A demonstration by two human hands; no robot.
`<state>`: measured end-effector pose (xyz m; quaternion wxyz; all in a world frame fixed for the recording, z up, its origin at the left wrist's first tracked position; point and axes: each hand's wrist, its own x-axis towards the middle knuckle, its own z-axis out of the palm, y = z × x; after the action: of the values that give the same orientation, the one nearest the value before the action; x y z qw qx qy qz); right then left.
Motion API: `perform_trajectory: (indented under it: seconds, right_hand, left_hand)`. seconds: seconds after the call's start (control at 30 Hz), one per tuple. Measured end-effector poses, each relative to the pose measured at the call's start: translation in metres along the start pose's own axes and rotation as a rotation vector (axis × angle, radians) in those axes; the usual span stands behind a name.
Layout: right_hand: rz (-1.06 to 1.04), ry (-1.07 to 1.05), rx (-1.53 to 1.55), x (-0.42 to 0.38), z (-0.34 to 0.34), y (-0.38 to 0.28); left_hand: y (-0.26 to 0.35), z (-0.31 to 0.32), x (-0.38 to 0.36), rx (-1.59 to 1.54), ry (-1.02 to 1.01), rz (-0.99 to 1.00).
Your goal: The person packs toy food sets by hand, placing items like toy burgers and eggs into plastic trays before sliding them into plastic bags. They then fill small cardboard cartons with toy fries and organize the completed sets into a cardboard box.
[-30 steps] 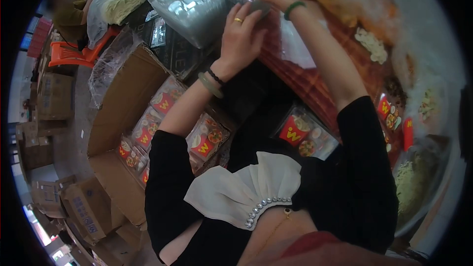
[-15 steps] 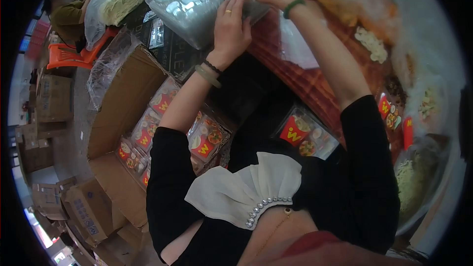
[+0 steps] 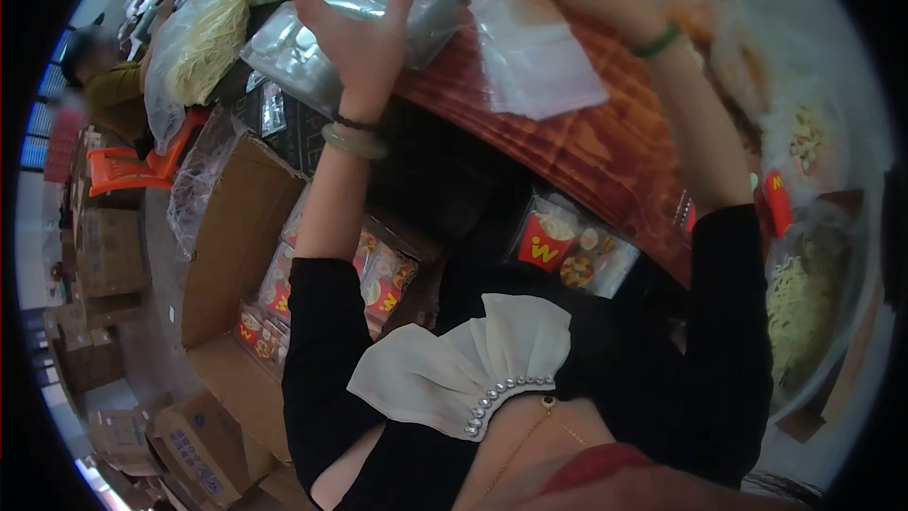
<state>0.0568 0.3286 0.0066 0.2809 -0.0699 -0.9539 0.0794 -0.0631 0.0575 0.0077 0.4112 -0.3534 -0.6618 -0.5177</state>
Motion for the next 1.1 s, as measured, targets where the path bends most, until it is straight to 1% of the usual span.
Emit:
perform_trajectory:
  seconds: [0.03, 0.07, 0.1, 0.13, 0.2, 0.3, 0.37, 0.4, 0.43, 0.5, 0.53, 0.6, 0.63, 0.7, 0.73, 0.77, 0.8, 0.83, 0.93, 0.97, 1.0, 1.03, 1.07, 1.1]
  right_hand:
    - [0.024, -0.007, 0.035, -0.009, -0.012, 0.043]
    - [0.044, -0.013, 0.072, -0.028, -0.026, 0.068]
    - [0.065, -0.022, 0.115, -0.037, -0.028, 0.077]
    - [0.085, -0.033, 0.163, -0.034, -0.02, 0.074]
    - [0.11, -0.041, 0.263, -0.041, -0.009, 0.029]
    - [0.135, -0.06, 0.425, -0.066, -0.005, -0.005]
    - [0.151, -0.076, 0.539, -0.076, 0.002, -0.011]
    - [0.157, -0.084, 0.596, -0.081, 0.005, -0.008]
    - [0.164, -0.084, 0.6, -0.086, 0.009, -0.007]
    - [0.24, -0.05, 0.611, -0.091, 0.016, -0.004]
    - [0.246, -0.051, 0.614, -0.091, 0.006, -0.007]
    - [0.507, -0.166, 0.666, -0.094, -0.021, -0.005]
    - [0.521, -0.168, 0.669, -0.099, -0.022, -0.006]
    - [0.459, -0.164, 0.568, -0.123, -0.036, 0.044]
    - [0.429, -0.163, 0.517, -0.143, -0.047, 0.066]
    - [0.399, -0.159, 0.464, -0.164, -0.06, 0.097]
    - [0.37, -0.161, 0.412, -0.204, -0.082, 0.115]
    - [0.345, -0.166, 0.359, -0.218, -0.088, 0.129]
    - [0.304, -0.169, 0.164, -0.26, -0.115, 0.179]
    - [0.309, -0.173, 0.086, -0.269, -0.123, 0.161]
    - [0.32, -0.183, 0.004, -0.299, -0.148, 0.11]
    - [0.327, -0.197, -0.078, -0.319, -0.162, 0.155]
    - [0.327, -0.216, -0.154, -0.326, -0.167, 0.144]
    - [0.317, -0.237, -0.222, -0.347, -0.183, 0.14]
  left_hand:
    - [0.013, 0.009, 0.009, -0.027, -0.012, 0.003]
    - [0.029, 0.017, 0.019, -0.119, -0.083, -0.045]
    - [0.039, 0.024, 0.021, -0.204, -0.159, -0.096]
    - [0.009, 0.052, 0.011, -0.039, -0.143, 0.114]
    - [0.001, 0.083, -0.016, -0.061, -0.188, 0.112]
    - [-0.003, 0.113, -0.055, -0.082, -0.294, 0.085]
    - [-0.006, 0.128, -0.08, -0.089, -0.369, 0.061]
    - [-0.005, 0.136, -0.094, -0.163, -0.347, 0.013]
    - [-0.001, 0.139, -0.104, -0.163, -0.355, 0.012]
    - [0.003, 0.146, -0.12, -0.04, -0.344, 0.006]
    - [0.0, 0.148, -0.125, -0.04, -0.351, 0.005]
    - [-0.007, 0.151, -0.136, 0.105, -0.427, 0.029]
    - [0.004, 0.142, -0.131, 0.101, -0.441, 0.027]
    - [0.025, 0.127, -0.112, -0.432, -0.36, -0.231]
    - [0.028, 0.127, -0.106, -0.499, -0.321, -0.298]
    - [0.011, 0.129, -0.094, -0.833, -0.44, -0.556]
    - [-0.006, 0.131, -0.087, -1.163, -0.552, -0.825]
    - [0.003, 0.129, -0.087, -1.167, -0.566, -0.841]
    - [0.065, 0.107, -0.077, -1.238, -0.995, -0.963]
    - [0.09, 0.101, -0.079, -1.272, -1.161, -0.994]
    - [0.113, 0.099, -0.087, -1.309, -1.334, -1.018]
    - [0.141, 0.099, -0.102, -1.385, -1.295, -1.138]
    - [0.161, 0.104, -0.118, -1.419, -1.338, -1.146]
    - [0.175, 0.107, -0.135, -1.496, -1.363, -1.247]
